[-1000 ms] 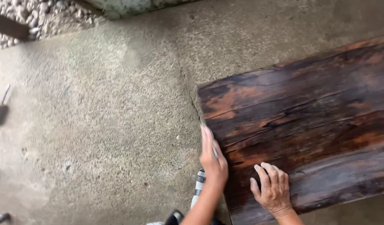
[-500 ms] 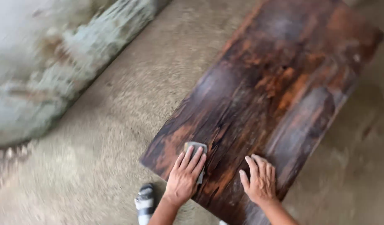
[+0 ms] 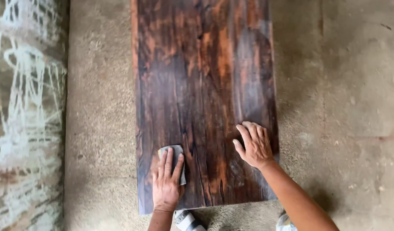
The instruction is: The person sands the surface and legs of a dark wooden table using a sanding block. They move around the table to reach different sides and legs, applying pressure to smooth the wood grain.
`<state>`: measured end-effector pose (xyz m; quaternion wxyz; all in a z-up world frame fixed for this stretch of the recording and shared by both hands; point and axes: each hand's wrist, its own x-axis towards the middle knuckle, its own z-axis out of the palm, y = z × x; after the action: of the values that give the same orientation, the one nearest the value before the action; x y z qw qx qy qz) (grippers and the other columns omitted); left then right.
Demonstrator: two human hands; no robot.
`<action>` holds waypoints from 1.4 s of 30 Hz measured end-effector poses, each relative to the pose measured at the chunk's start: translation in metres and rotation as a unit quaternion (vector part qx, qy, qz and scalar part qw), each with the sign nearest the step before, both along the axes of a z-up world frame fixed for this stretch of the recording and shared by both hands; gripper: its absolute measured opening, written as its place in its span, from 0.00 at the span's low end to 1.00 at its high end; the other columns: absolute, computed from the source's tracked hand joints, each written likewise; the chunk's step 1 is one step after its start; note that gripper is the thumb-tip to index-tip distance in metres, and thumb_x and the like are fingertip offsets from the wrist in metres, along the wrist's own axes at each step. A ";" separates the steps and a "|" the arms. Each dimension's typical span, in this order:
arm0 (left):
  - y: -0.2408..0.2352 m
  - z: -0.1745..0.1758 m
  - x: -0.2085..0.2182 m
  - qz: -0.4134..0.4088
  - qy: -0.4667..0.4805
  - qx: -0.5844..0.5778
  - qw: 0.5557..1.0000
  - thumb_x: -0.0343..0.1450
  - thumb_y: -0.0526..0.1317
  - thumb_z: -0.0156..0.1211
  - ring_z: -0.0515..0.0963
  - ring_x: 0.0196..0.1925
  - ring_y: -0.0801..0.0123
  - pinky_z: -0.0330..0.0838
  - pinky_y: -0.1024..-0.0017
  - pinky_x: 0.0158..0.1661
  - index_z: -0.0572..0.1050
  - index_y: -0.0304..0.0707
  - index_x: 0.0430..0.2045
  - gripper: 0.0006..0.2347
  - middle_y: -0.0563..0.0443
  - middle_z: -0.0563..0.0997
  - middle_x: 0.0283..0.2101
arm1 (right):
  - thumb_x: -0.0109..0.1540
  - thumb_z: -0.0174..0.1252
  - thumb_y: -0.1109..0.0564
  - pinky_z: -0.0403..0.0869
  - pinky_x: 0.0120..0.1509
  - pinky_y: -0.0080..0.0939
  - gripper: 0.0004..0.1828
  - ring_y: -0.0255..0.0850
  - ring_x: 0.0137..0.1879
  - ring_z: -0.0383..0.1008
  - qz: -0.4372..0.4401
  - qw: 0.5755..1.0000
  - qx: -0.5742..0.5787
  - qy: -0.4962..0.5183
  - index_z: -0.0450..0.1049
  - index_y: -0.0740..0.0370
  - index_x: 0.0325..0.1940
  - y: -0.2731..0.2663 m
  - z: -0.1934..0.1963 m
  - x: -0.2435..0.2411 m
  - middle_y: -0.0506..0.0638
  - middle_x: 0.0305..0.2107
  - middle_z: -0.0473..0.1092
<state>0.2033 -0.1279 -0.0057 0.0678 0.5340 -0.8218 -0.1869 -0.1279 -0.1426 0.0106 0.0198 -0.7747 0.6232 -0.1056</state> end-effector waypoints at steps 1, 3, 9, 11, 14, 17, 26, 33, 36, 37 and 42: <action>-0.002 -0.001 -0.001 0.007 0.007 0.001 1.000 0.59 0.39 0.64 0.53 0.76 0.51 0.55 0.48 0.63 0.64 0.51 0.66 0.35 0.43 0.56 0.74 | 0.62 0.57 0.44 0.65 0.65 0.58 0.28 0.56 0.61 0.66 -0.041 0.999 -0.008 -0.002 0.68 0.61 0.62 -0.002 -0.002 -0.001 0.59 0.57 0.66; -0.006 0.000 -0.003 -0.001 0.013 0.000 1.000 0.59 0.40 0.65 0.53 0.76 0.50 0.55 0.46 0.62 0.63 0.50 0.66 0.35 0.41 0.55 0.74 | 0.63 0.57 0.44 0.64 0.66 0.58 0.29 0.55 0.62 0.66 -0.096 0.995 -0.019 -0.006 0.68 0.62 0.63 -0.002 -0.003 -0.002 0.59 0.58 0.66; 0.001 0.017 -0.005 -0.017 -0.039 -0.042 0.998 0.57 0.40 0.65 0.54 0.75 0.51 0.51 0.44 0.67 0.65 0.51 0.65 0.36 0.44 0.57 0.73 | 0.67 0.52 0.43 0.58 0.75 0.59 0.33 0.55 0.74 0.59 -0.256 0.966 -0.027 -0.002 0.64 0.63 0.71 0.029 -0.012 0.014 0.58 0.69 0.61; -0.002 0.022 -0.012 0.006 -0.074 -0.014 0.997 0.58 0.38 0.63 0.54 0.77 0.53 0.54 0.49 0.65 0.65 0.51 0.66 0.35 0.45 0.57 0.75 | 0.71 0.48 0.40 0.50 0.81 0.60 0.37 0.55 0.81 0.50 -0.346 0.937 0.002 0.035 0.56 0.64 0.78 0.046 -0.008 0.029 0.60 0.76 0.52; 0.005 -0.001 -0.006 0.005 -0.033 -0.086 0.996 0.67 0.38 0.58 0.55 0.78 0.51 0.54 0.50 0.66 0.66 0.50 0.67 0.28 0.42 0.57 0.77 | 0.69 0.46 0.37 0.45 0.81 0.61 0.42 0.57 0.81 0.43 -0.381 0.923 0.036 0.034 0.50 0.65 0.79 0.108 -0.010 0.076 0.63 0.77 0.46; 0.004 0.000 -0.008 -0.005 -0.053 -0.093 0.994 0.68 0.38 0.55 0.55 0.79 0.51 0.53 0.49 0.67 0.66 0.46 0.68 0.28 0.41 0.58 0.77 | 0.65 0.47 0.35 0.44 0.79 0.63 0.45 0.58 0.81 0.41 -0.412 0.910 0.049 0.004 0.48 0.64 0.78 0.133 -0.017 0.100 0.63 0.76 0.44; 0.010 -0.005 -0.005 -0.055 -0.031 -0.136 0.989 0.73 0.43 0.56 0.55 0.77 0.47 0.54 0.45 0.66 0.68 0.46 0.67 0.23 0.34 0.60 0.75 | 0.66 0.48 0.34 0.45 0.80 0.61 0.44 0.52 0.81 0.42 -0.459 0.887 0.018 -0.056 0.50 0.60 0.79 0.135 -0.014 0.102 0.55 0.76 0.46; 0.026 -0.024 0.025 -0.167 0.218 -0.032 0.961 0.73 0.37 0.56 0.79 0.46 0.55 0.74 0.62 0.48 0.79 0.46 0.56 0.16 0.37 0.75 0.48 | 0.68 0.47 0.38 0.45 0.82 0.58 0.34 0.50 0.80 0.50 -0.542 0.829 -0.120 -0.063 0.62 0.58 0.74 0.149 -0.045 0.121 0.53 0.74 0.56; 0.014 -0.055 0.034 -0.275 0.276 -0.128 0.912 0.75 0.39 0.56 0.82 0.38 0.58 0.76 0.65 0.43 0.80 0.39 0.47 0.10 0.42 0.81 0.40 | 0.70 0.48 0.44 0.45 0.84 0.60 0.23 0.48 0.78 0.59 -0.551 0.784 -0.250 -0.138 0.71 0.55 0.65 0.164 -0.064 0.156 0.50 0.68 0.67; 0.005 -0.074 0.042 -0.240 0.332 -0.115 0.905 0.79 0.40 0.57 0.81 0.39 0.64 0.75 0.69 0.46 0.78 0.35 0.46 0.09 0.44 0.81 0.39 | 0.72 0.48 0.46 0.52 0.86 0.57 0.23 0.50 0.79 0.61 -0.507 0.754 -0.324 -0.265 0.68 0.58 0.68 0.173 -0.067 0.177 0.54 0.68 0.68; 0.029 -0.059 0.000 -0.194 0.503 0.049 0.841 0.81 0.39 0.63 0.81 0.38 0.73 0.76 0.74 0.46 0.77 0.29 0.43 0.08 0.48 0.83 0.38 | 0.73 0.50 0.54 0.58 0.85 0.58 0.31 0.57 0.77 0.60 -0.317 0.517 -0.514 -0.607 0.49 0.65 0.78 0.194 -0.115 0.250 0.66 0.69 0.62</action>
<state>0.2030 -0.0990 -0.0643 0.4084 0.1992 -0.7511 -0.4790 0.1225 0.0519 -0.1042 -0.0431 -0.1488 0.5013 -0.8513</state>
